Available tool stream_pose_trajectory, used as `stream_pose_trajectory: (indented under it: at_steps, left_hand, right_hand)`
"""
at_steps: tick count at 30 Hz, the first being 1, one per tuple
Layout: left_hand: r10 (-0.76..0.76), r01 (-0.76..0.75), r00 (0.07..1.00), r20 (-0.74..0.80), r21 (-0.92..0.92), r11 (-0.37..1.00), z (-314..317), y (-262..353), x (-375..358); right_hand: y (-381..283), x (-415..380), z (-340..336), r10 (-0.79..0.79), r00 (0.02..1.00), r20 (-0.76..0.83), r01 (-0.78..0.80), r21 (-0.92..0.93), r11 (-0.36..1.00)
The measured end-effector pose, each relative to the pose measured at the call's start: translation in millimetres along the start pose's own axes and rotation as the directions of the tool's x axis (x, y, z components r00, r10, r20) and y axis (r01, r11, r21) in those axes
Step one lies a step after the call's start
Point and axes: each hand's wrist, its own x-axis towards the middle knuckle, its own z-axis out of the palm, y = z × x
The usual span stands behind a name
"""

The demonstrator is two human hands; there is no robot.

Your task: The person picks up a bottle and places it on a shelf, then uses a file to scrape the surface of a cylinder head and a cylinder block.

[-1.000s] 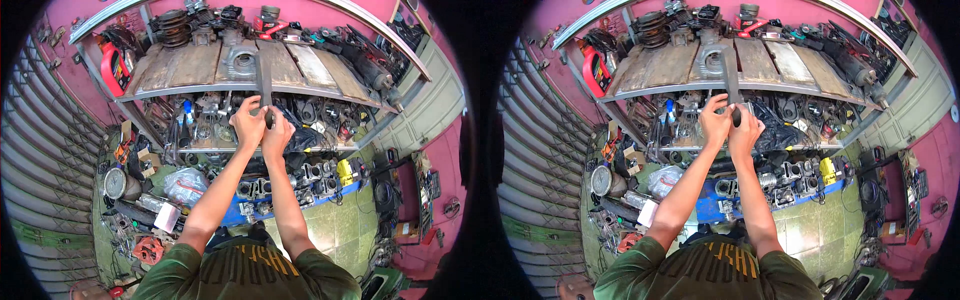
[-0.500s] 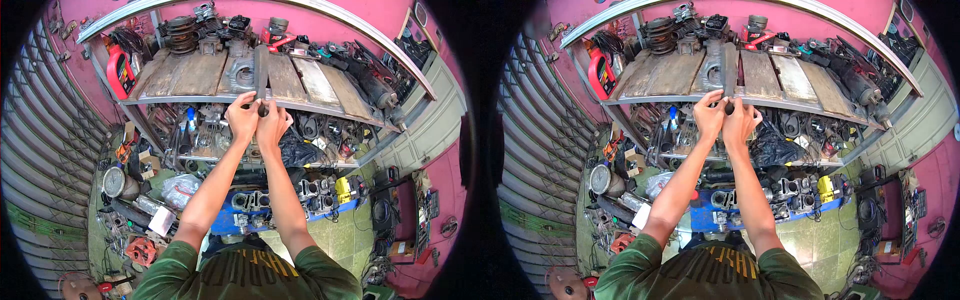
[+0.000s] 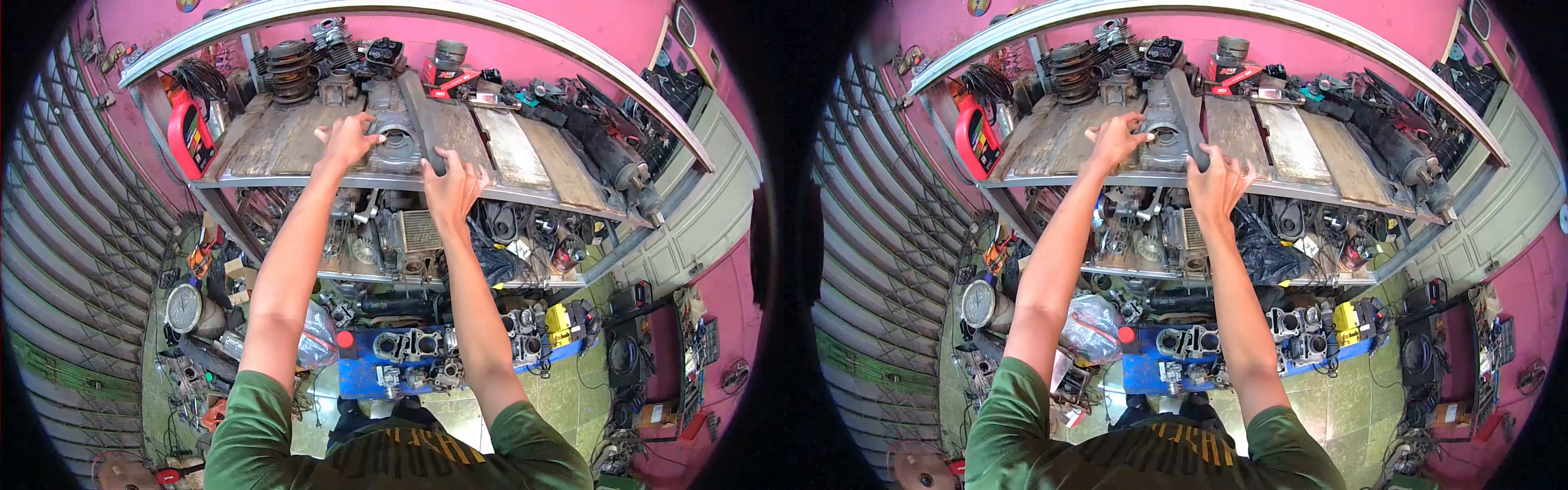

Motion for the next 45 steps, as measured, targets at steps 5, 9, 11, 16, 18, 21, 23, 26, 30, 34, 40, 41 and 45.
stream_pose_trajectory:
  at_steps: [5, 9, 11, 16, 18, 21, 23, 26, 30, 34, 40, 41, 45]
  left_hand:
    - [-0.071, 0.073, 0.992, 0.101, -0.019, 0.997, -2.5, 2.1, 9.1]
    - [-0.072, 0.117, 0.959, 0.276, -0.151, 0.982, -0.7, -12.6, 31.8]
    - [-0.075, 0.11, 0.968, 0.241, -0.137, 0.984, 5.9, -13.9, 31.8]
    - [-0.072, 0.09, 0.986, 0.151, -0.116, 0.989, 9.7, -12.1, 16.6]
    - [-0.074, 0.079, 0.996, 0.056, -0.097, 0.992, 12.3, -12.4, 5.4]
    - [0.014, -0.017, 0.999, -0.038, -0.061, 0.998, 12.2, -11.2, -10.7]
    - [0.049, -0.052, 0.996, -0.074, -0.028, 0.998, 9.4, -5.1, -18.3]
    - [0.123, -0.124, 0.985, -0.124, 0.0, 0.992, 11.8, -5.5, -25.5]
    - [0.249, -0.246, 0.94, -0.234, 0.042, 0.968, 18.8, -9.9, -32.2]
    - [0.335, -0.334, 0.898, -0.284, 0.053, 0.941, 20.8, -8.7, -39.7]
    - [0.455, -0.43, 0.833, -0.314, 0.15, 0.89, 15.6, 5.3, -46.7]
    - [0.457, -0.43, 0.831, -0.317, 0.155, 0.889, 15.3, 8.9, -49.5]
    - [0.506, -0.472, 0.802, -0.317, 0.182, 0.863, 15.7, 11.6, -53.6]
  right_hand:
    - [-12.3, 7.3, -0.8, -0.02, 0.995, 0.096, 0.021, -0.017, 1.0]
    - [-16.9, 9.0, -3.1, -0.027, 0.984, 0.175, 0.037, -0.053, 0.998]
    - [-17.4, 6.2, -5.6, -0.02, 0.98, 0.198, 0.035, -0.069, 0.997]
    - [-11.7, -5.0, -3.5, -0.103, 0.987, 0.127, 0.113, -0.073, 0.991]
    - [-9.4, -7.8, -3.1, -0.116, 0.988, 0.098, 0.122, -0.058, 0.991]
    - [-11.8, -10.6, -3.5, -0.146, 0.988, 0.058, 0.148, -0.032, 0.988]
    - [-14.7, -9.2, -5.0, -0.163, 0.986, 0.029, 0.164, -0.028, 0.986]
    - [-17.5, -9.8, -6.9, -0.165, 0.986, 0.018, 0.166, -0.042, 0.985]
    - [-20.5, -11.7, -14.1, -0.168, 0.985, 0.026, 0.169, -0.032, 0.985]
    - [-21.5, -13.6, -17.9, -0.151, 0.988, 0.034, 0.151, -0.025, 0.988]
    - [-20.2, -16.9, -19.5, -0.139, 0.99, 0.005, 0.139, -0.002, 0.99]
    - [-20.7, -16.2, -20.6, -0.126, 0.992, 0.001, 0.126, 0.005, 0.992]
    - [-18.7, -15.5, -21.9, -0.132, 0.991, -0.012, 0.133, 0.007, 0.991]
